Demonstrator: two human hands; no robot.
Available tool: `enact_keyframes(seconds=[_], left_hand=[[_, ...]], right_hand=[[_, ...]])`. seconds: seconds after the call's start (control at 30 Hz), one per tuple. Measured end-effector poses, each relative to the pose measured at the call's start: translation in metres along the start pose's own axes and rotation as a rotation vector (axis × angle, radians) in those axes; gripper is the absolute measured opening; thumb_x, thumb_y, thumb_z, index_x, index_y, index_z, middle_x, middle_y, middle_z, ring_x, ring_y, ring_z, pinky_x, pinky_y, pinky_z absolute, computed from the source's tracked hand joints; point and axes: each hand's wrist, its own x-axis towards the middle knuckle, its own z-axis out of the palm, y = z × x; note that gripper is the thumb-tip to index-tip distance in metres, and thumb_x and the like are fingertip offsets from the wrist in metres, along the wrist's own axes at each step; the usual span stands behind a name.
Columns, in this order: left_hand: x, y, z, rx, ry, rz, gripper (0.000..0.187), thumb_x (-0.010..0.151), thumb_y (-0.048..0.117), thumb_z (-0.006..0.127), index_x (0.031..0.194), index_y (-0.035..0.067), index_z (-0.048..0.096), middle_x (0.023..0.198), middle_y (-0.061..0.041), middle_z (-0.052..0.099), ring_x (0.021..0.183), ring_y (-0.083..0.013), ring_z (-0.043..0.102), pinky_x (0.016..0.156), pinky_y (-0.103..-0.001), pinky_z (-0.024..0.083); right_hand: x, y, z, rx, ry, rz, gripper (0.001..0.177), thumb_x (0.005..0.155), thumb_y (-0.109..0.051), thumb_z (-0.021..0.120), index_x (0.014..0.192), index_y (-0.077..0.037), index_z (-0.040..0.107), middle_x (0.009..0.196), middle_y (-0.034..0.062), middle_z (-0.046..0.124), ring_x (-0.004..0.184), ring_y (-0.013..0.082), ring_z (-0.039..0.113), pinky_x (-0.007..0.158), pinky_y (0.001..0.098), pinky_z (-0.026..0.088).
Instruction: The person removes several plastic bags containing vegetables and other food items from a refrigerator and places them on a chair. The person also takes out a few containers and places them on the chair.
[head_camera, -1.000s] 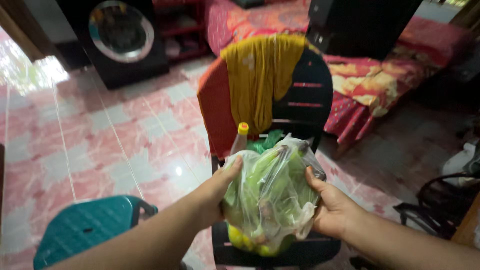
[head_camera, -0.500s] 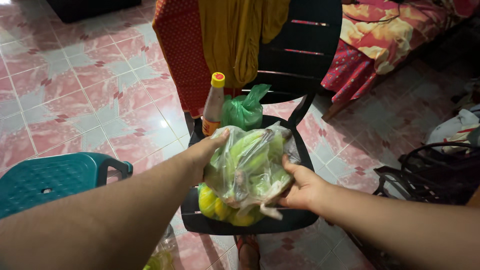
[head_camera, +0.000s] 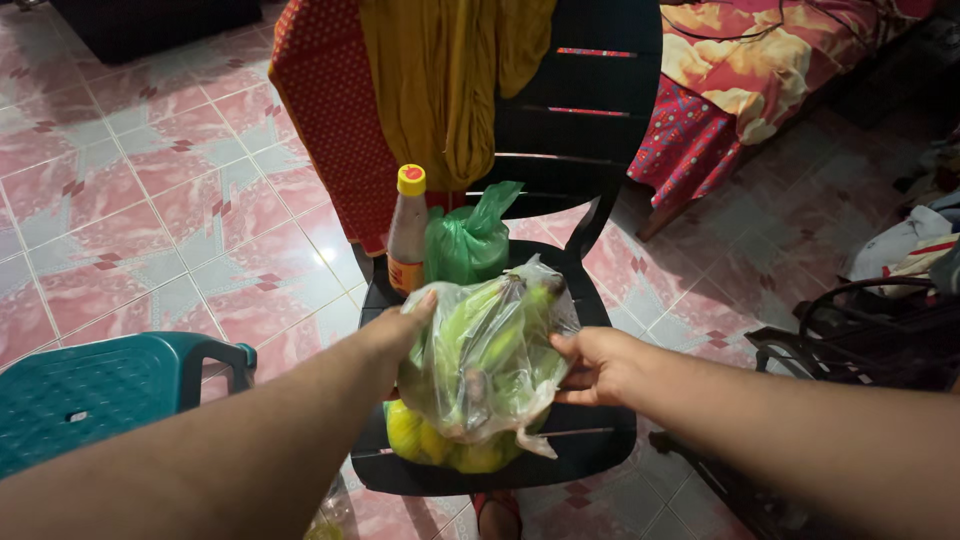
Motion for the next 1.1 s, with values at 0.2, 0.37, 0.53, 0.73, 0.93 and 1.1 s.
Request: enact_keyframes(seconds=[0.2,0.37,0.53,0.73,0.93,1.1], left_hand=[[-0.003,0.030,-0.013,-0.016,-0.035,0.083,0.057,0.093,0.060,0.055,0.142,0.032,0.053,0.128,-0.008,0.070,0.116,-0.0297,0.069,0.098,-0.055,0.056],[0.053,0.014,-0.015,-0.074,-0.031,0.055,0.064,0.100,0.063,0.046,0.136,0.014,0.066,0.125,-0.019,0.074,0.111,-0.0378,0.070,0.094,-0.056,0.054],[0.052,-0.002,-0.010,-0.087,0.029,0.026,0.061,0.100,0.060,0.045,0.139,0.016,0.060,0.138,-0.018,0.068,0.125,-0.0397,0.064,0.110,-0.061,0.042],[0.041,-0.011,-0.023,-0.258,-0.108,0.097,0.060,0.096,0.051,0.054,0.138,0.011,0.068,0.153,-0.018,0.054,0.147,-0.0337,0.043,0.121,-0.058,0.028],[0.038,0.000,-0.031,-0.483,-0.036,0.404,0.042,0.084,0.013,0.071,0.124,0.002,0.067,0.135,-0.025,0.069,0.128,-0.0373,0.064,0.102,-0.051,0.052],[0.008,0.030,-0.025,-0.533,0.102,0.404,0.051,0.085,0.008,0.070,0.135,0.012,0.061,0.134,-0.019,0.062,0.118,-0.0251,0.060,0.095,-0.044,0.052]], right_hand=[[-0.015,0.007,-0.001,0.226,0.030,-0.060,0.024,0.097,-0.011,0.062,0.121,-0.008,0.061,0.125,0.0134,0.066,0.119,0.0361,0.067,0.102,0.0622,0.055],[-0.005,0.009,0.002,0.094,-0.049,-0.114,0.034,0.096,-0.020,0.065,0.125,-0.005,0.059,0.127,0.0162,0.064,0.120,0.0353,0.066,0.102,0.0589,0.057],[0.000,0.003,-0.014,0.054,-0.085,-0.106,0.042,0.093,-0.026,0.070,0.127,-0.004,0.059,0.127,0.0177,0.064,0.124,0.0353,0.063,0.107,0.0562,0.052],[-0.007,-0.006,-0.016,-0.143,0.004,-0.265,0.045,0.089,-0.031,0.070,0.130,-0.014,0.058,0.119,0.0102,0.069,0.119,0.0284,0.064,0.101,0.0535,0.050],[-0.016,-0.028,-0.013,-0.259,0.277,-0.548,0.043,0.085,-0.032,0.077,0.123,-0.014,0.066,0.114,0.0067,0.067,0.106,0.0209,0.061,0.090,0.0451,0.050],[-0.033,-0.047,-0.006,-0.240,0.317,-0.667,0.035,0.085,-0.032,0.077,0.112,-0.011,0.070,0.106,0.0016,0.068,0.095,0.0169,0.059,0.083,0.0407,0.053]])
